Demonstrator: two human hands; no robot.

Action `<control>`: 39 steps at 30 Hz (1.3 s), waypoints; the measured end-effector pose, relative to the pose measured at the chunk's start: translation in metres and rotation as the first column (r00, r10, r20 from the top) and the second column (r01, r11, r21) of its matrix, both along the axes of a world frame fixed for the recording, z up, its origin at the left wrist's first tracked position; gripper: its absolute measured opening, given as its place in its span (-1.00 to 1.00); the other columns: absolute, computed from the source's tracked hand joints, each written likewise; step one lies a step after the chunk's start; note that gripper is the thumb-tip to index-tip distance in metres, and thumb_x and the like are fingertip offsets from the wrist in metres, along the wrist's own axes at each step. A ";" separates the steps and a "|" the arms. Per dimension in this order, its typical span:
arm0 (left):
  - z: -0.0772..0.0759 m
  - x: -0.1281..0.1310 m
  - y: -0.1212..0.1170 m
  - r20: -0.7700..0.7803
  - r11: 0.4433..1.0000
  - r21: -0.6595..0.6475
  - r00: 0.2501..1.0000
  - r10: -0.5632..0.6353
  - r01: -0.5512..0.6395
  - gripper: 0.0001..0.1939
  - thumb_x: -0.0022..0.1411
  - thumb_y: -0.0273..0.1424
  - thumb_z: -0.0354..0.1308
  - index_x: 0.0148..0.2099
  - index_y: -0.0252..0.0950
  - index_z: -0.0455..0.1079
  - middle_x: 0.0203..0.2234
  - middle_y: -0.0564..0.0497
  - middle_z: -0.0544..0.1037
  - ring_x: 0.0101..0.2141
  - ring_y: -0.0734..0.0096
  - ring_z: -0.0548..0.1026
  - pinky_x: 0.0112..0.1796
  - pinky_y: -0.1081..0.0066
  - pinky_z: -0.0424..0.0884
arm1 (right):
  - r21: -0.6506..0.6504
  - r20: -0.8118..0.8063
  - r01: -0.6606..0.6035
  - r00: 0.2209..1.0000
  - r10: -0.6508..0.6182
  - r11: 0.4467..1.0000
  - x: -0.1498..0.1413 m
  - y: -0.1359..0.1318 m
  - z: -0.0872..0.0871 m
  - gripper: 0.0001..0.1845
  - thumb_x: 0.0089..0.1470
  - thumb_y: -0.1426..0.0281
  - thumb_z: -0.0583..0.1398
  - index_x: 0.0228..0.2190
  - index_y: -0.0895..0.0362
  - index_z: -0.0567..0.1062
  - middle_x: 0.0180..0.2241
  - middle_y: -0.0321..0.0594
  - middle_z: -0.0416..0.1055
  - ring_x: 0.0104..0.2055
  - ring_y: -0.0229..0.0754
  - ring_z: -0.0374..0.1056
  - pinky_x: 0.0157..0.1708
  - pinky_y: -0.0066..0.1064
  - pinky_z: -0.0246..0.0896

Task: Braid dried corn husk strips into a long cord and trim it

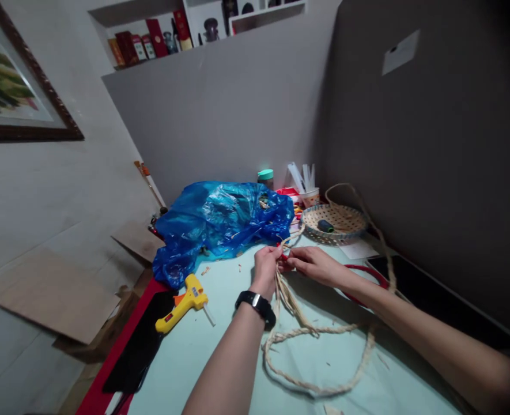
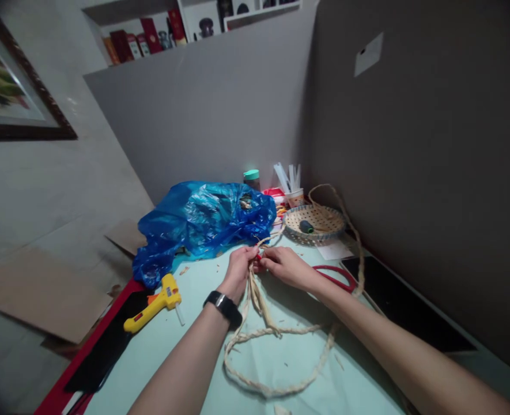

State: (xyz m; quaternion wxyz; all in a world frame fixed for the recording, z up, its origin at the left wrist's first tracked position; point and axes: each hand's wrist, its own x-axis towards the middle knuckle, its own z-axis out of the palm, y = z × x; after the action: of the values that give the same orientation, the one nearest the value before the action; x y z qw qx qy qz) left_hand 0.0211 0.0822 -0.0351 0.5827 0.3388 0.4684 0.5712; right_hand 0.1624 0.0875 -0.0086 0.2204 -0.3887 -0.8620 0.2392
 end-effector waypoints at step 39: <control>0.012 -0.023 -0.031 -0.055 0.988 -0.058 0.987 -0.149 0.146 -0.59 -0.08 -0.55 0.30 -0.13 -0.41 0.33 -0.47 -0.06 0.59 -0.45 0.41 0.55 -0.33 0.43 0.44 | -0.459 -0.323 -0.043 0.938 -0.121 0.887 -0.003 -0.010 -0.024 -0.58 -0.10 0.07 0.29 -0.46 0.18 0.38 -0.53 -0.33 0.29 -0.49 -0.32 0.16 -0.53 -0.50 -0.02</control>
State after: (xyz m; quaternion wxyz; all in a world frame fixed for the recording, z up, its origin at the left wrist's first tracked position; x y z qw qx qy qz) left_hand -0.0016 0.0508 -0.0226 0.6183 0.3734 0.4743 0.5033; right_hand 0.1589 0.0776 -0.0324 0.2737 -0.3995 -0.7209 0.4957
